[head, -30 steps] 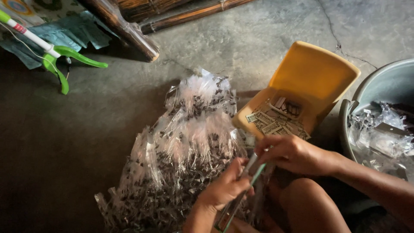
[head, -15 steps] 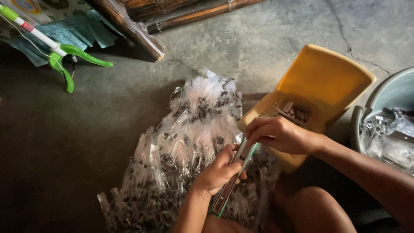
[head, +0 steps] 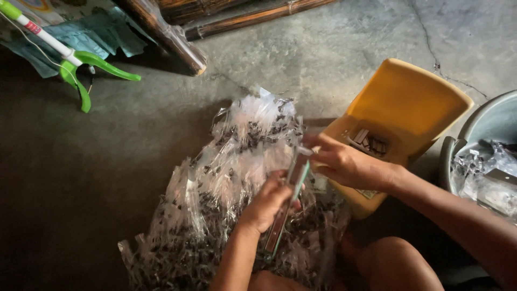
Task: Stapling paper labels onto small plastic bags containing snack items.
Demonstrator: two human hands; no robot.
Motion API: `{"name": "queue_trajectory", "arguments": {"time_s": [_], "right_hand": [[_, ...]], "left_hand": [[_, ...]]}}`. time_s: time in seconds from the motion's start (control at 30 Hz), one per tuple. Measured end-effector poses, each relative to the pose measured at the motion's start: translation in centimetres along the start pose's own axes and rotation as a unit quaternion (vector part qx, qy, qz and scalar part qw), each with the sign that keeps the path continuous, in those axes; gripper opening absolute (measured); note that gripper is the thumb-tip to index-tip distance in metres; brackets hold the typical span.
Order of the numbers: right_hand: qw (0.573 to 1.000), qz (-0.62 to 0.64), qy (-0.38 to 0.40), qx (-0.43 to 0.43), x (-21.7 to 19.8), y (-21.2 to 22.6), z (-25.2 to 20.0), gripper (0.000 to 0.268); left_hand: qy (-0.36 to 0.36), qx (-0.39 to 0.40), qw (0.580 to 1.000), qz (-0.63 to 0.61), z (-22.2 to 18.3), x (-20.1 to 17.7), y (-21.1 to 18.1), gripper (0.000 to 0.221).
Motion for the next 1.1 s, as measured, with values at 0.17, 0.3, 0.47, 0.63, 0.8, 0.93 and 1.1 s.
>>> {"name": "queue_trajectory", "arguments": {"time_s": [0.17, 0.3, 0.47, 0.63, 0.8, 0.93, 1.1], "right_hand": [[0.947, 0.244, -0.112, 0.174, 3.3, -3.5, -1.4, 0.063], [0.819, 0.478, 0.001, 0.317, 9.2, -7.7, -5.4, 0.071], [0.708, 0.638, -0.133, 0.272, 8.3, -6.3, -5.5, 0.065], [0.577, 0.68, -0.353, 0.281, 4.6, -6.4, -5.7, 0.049], [0.553, 0.728, -0.371, 0.16, 4.5, -7.9, -7.8, 0.022], [0.526, 0.736, -0.386, 0.181, 4.2, -9.1, -8.6, 0.022], [0.575, 0.637, -0.411, 0.307, 4.8, -10.6, -9.5, 0.02]], "left_hand": [[-0.059, 0.203, 0.977, -0.033, 1.3, 0.8, -1.4, 0.045], [-0.067, 0.329, 0.94, 0.056, 0.8, 4.4, -5.5, 0.04], [-0.116, 0.451, 0.828, 0.313, 2.4, 5.9, -5.2, 0.043], [-0.21, 0.338, 0.772, 0.495, 9.3, 0.2, 4.4, 0.082], [-0.132, -0.146, 0.828, 0.526, 14.8, -2.0, 13.4, 0.104], [-0.168, -0.032, 0.723, 0.669, 18.1, -5.0, 22.3, 0.098], [-0.211, 0.124, 0.675, 0.696, 18.9, -6.7, 27.4, 0.043]]}}
Point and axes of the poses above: each hand's wrist, its own z-axis towards the middle knuckle, its own x-axis out of the palm, y = z × x, the point moved 2 cm from there along z, towards the middle knuckle, and after that the axes turned 5 degrees about y, right-handed, at the moved point
